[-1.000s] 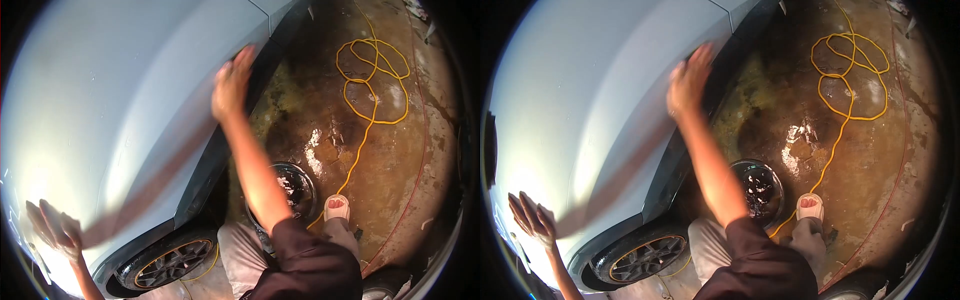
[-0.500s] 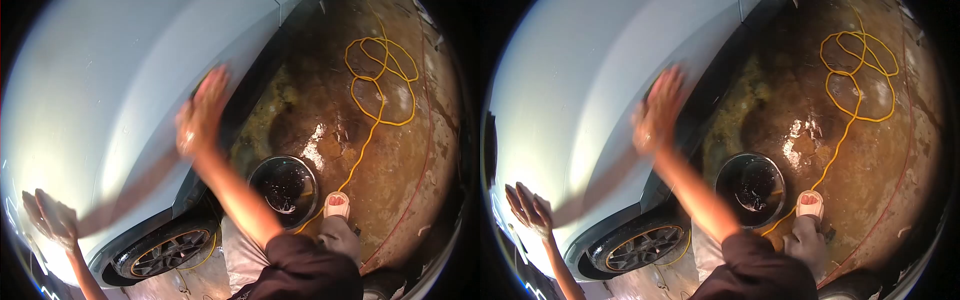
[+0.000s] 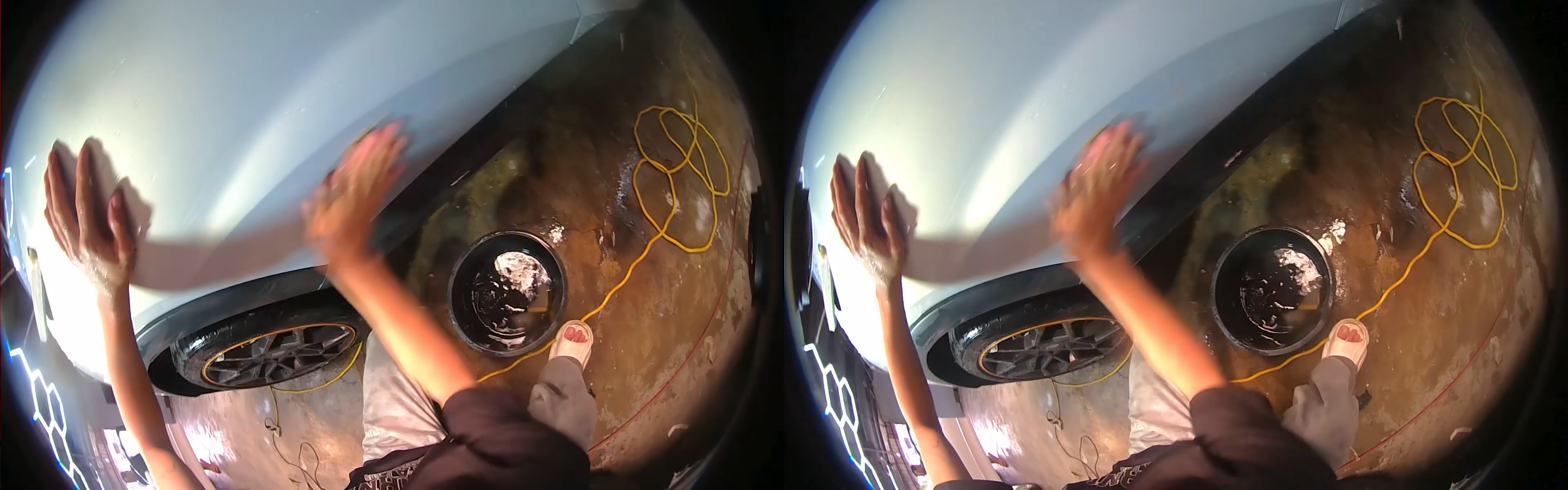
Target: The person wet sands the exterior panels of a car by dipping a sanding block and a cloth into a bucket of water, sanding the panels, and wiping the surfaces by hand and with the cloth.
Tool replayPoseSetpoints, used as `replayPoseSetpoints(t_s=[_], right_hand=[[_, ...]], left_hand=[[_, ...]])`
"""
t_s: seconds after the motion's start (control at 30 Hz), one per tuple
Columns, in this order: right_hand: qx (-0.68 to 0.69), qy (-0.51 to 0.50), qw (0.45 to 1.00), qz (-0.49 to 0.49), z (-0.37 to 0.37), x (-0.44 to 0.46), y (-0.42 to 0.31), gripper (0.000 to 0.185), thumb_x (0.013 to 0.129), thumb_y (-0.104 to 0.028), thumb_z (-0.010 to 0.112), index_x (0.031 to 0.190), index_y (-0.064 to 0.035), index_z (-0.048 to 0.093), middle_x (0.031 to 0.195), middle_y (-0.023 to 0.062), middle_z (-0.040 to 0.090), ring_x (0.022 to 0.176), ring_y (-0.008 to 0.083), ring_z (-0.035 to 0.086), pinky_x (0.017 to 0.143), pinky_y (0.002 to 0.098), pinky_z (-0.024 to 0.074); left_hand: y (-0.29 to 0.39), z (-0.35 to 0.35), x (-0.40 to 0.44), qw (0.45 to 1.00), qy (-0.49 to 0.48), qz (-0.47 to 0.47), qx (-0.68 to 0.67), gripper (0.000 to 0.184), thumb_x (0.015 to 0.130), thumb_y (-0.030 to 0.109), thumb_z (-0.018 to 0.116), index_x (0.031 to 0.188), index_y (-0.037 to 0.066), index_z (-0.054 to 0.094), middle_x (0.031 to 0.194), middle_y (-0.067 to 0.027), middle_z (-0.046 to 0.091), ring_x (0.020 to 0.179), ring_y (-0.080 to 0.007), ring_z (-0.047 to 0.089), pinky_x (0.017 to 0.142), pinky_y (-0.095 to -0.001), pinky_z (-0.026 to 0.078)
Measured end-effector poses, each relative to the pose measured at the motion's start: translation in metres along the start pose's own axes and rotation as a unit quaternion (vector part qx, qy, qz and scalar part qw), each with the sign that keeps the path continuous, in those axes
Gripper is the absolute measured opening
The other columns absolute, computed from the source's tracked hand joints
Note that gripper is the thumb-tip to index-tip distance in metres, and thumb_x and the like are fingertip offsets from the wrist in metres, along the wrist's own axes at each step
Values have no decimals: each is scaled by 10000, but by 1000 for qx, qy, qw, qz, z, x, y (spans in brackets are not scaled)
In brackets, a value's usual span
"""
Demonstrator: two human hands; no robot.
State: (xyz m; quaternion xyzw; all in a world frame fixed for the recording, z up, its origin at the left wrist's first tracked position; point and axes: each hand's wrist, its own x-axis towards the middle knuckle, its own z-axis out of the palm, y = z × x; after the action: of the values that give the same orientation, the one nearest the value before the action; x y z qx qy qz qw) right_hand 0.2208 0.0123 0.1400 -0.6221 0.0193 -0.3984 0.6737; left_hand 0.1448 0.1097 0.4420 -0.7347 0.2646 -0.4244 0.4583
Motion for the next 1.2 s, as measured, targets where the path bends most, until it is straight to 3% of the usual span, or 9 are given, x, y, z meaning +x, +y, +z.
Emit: replayPoseSetpoints(t_s=[0.07, 0.2, 0.27, 0.43, 0.57, 0.7, 0.87, 0.97, 1.2], right_hand=[[57, -336, 931, -133, 12, -119, -51, 697, 962, -406, 488, 1512, -15, 314, 1606, 237, 239, 1481, 483, 177, 1094, 766, 83], [-161, -91, 983, -11, -35, 55, 25, 709, 1022, -289, 385, 1546, 88, 91, 1619, 309, 51, 1519, 435, 0, 1189, 628, 7], [28, 51, 998, 27, -48, 143, 80, 696, 974, -236, 420, 1525, 104, 164, 1603, 336, 77, 1515, 443, 42, 1209, 574, 59], [36, -61, 997, -35, 4, -17, -47, 706, 948, -272, 488, 1492, 117, 262, 1588, 362, 113, 1465, 572, 14, 1122, 735, 21], [7, -377, 909, -177, 2, -83, -53, 630, 956, -324, 490, 1522, -81, 362, 1628, 208, 204, 1505, 477, 82, 1081, 790, 12], [28, 26, 998, 42, -37, 115, 62, 692, 1056, -368, 298, 1551, 64, 81, 1619, 310, 31, 1504, 472, 3, 1218, 557, 2], [-26, 1, 997, 74, -19, 24, 18, 725, 1032, -366, 333, 1517, 126, 112, 1605, 341, 6, 1495, 493, 8, 1201, 579, 40], [-142, -296, 942, 74, -8, -96, -20, 744, 1002, -350, 385, 1490, 167, 168, 1586, 381, 12, 1473, 557, 27, 1171, 649, 63], [-9, 36, 986, 160, -64, 162, 116, 665, 1071, -348, 278, 1563, 41, 58, 1645, 246, 11, 1526, 403, -11, 1209, 573, 65]], left_hand=[[-3, -2, -7, 1000, -7, 0, 5, 470, 955, 268, 582, 1402, 124, 583, 1492, -200, 465, 1361, -384, 454, 1102, -484, 360], [0, -2, -6, 1000, -1, -21, -15, 474, 934, 279, 625, 1390, 151, 601, 1482, -193, 479, 1368, -349, 460, 1109, -463, 355], [3, 0, -6, 999, 9, -28, 14, 455, 936, 281, 623, 1375, 159, 616, 1463, -196, 497, 1359, -350, 470, 1109, -452, 357], [-1, 3, -10, 999, 21, -22, 25, 450, 954, 314, 612, 1380, 169, 610, 1433, -181, 531, 1351, -350, 480, 1107, -452, 365], [-7, 1, -12, 1000, 12, -6, 12, 437, 970, 304, 593, 1387, 175, 602, 1463, -146, 516, 1357, -340, 474, 1120, -443, 350], [-4, 8, -14, 999, 42, -10, 9, 445, 1011, 316, 521, 1442, 206, 547, 1532, -104, 453, 1416, -306, 422, 1156, -470, 318], [-13, 6, -16, 999, 13, 2, 34, 449, 987, 305, 567, 1417, 174, 571, 1492, -148, 487, 1381, -337, 452, 1122, -444, 353], [-15, 6, -14, 999, 10, 19, 36, 441, 1001, 296, 540, 1425, 176, 563, 1503, -147, 476, 1386, -336, 450, 1117, -451, 367], [-14, 6, -11, 998, -4, 31, 53, 431, 1012, 291, 500, 1403, 127, 580, 1497, -136, 487, 1378, -343, 457, 1097, -462, 389]])
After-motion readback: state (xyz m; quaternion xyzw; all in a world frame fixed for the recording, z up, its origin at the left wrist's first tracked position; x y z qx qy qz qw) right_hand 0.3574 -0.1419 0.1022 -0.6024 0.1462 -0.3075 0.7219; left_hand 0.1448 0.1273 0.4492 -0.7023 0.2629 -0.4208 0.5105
